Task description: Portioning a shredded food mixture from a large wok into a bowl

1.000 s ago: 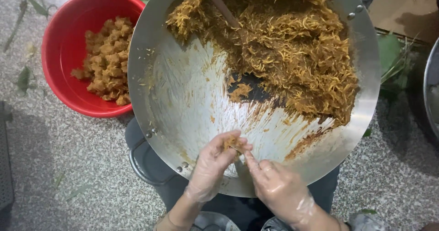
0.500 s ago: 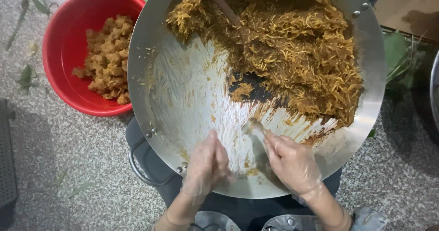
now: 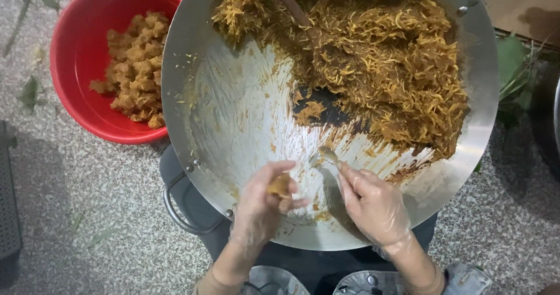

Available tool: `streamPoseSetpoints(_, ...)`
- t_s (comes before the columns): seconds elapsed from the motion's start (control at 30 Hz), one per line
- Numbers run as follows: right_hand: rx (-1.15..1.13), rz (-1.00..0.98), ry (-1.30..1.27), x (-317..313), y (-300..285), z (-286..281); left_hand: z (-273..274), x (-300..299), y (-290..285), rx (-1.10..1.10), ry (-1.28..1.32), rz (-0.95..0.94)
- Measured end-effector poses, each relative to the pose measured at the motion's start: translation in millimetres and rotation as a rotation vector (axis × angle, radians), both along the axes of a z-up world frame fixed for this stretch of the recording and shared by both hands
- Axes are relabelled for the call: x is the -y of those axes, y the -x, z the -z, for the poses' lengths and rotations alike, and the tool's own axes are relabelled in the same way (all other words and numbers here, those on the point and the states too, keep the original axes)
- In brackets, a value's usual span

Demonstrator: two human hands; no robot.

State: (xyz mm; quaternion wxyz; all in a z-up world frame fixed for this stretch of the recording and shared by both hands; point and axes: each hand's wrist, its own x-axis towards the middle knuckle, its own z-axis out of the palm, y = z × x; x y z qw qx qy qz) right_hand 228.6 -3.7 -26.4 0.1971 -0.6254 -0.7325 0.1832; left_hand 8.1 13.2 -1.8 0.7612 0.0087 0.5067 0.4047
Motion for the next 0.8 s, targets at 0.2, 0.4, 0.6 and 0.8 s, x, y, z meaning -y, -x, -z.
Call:
streamPoseSetpoints(0.2,0.044,-0.019,-0.013,0.0,-0.3,2.2,2.7,8.3,0.9,0.108,-0.051,-0.007)
streamPoseSetpoints(0.4,0.046,-0.02,0.022,0.3,-0.8,3.3,-6.1,9.4,2.3,-0.097,-0.109,-0.012)
streamPoseSetpoints(0.6,0.061,-0.029,0.053,-1.9,1.0,-0.8,1.1,8.5,1.2,0.064,-0.354,0.044)
streamPoseSetpoints(0.8,0.013,-0.07,0.13,-8.9,-2.4,2.1,6.4,23.4,32.4,-0.227,-0.118,0.096)
